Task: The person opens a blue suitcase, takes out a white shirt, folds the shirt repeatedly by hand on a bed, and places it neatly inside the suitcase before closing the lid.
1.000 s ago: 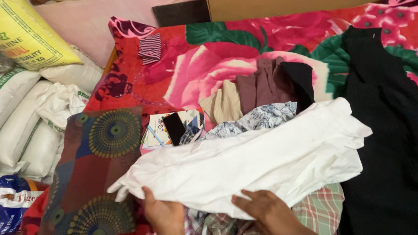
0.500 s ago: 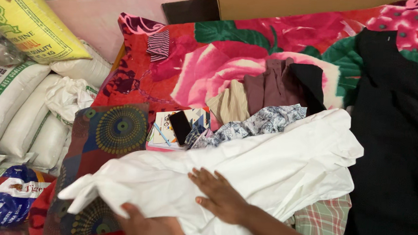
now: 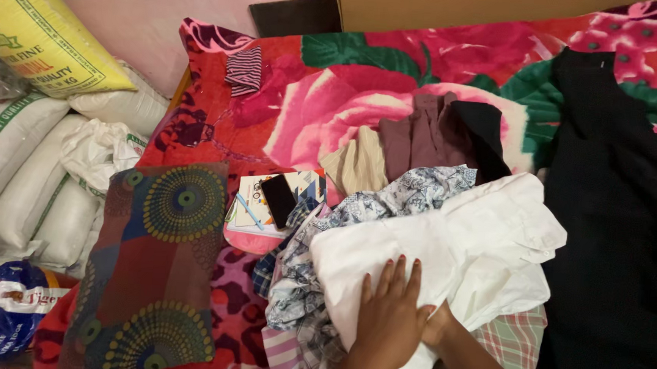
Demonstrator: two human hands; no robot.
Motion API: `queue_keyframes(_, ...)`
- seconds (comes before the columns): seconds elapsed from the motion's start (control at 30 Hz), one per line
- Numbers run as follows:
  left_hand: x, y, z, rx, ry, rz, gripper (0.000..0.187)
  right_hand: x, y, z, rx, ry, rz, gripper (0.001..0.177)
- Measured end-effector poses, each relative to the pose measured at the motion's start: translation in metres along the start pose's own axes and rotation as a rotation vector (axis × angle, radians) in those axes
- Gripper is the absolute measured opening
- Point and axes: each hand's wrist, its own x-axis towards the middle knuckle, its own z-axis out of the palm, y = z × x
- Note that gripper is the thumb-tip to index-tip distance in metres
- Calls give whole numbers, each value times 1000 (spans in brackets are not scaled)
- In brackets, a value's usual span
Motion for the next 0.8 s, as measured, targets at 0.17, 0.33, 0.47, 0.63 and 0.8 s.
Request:
queue_keyframes(0.17, -21, -29, 6, 2, 76, -26, 81, -10, -6, 14, -33, -41, 78, 75)
queue_keyframes(0.33, -51, -34, 10, 0, 101, -42, 94, -16, 0, 11, -10, -36, 29, 83)
queue_keyframes(0.47, -55, -35, 23, 0, 41, -144, 95, -7, -36, -21, -596, 160, -169, 59)
queue_keyframes(0.63, -45, -36, 40, 124, 115, -98, 86, -24, -108, -34, -669, 516, -451, 49)
queue_keyframes(0.8, -13, -36, 21, 157, 195, -112, 84, -40, -94, 9, -866, 479, -418, 60)
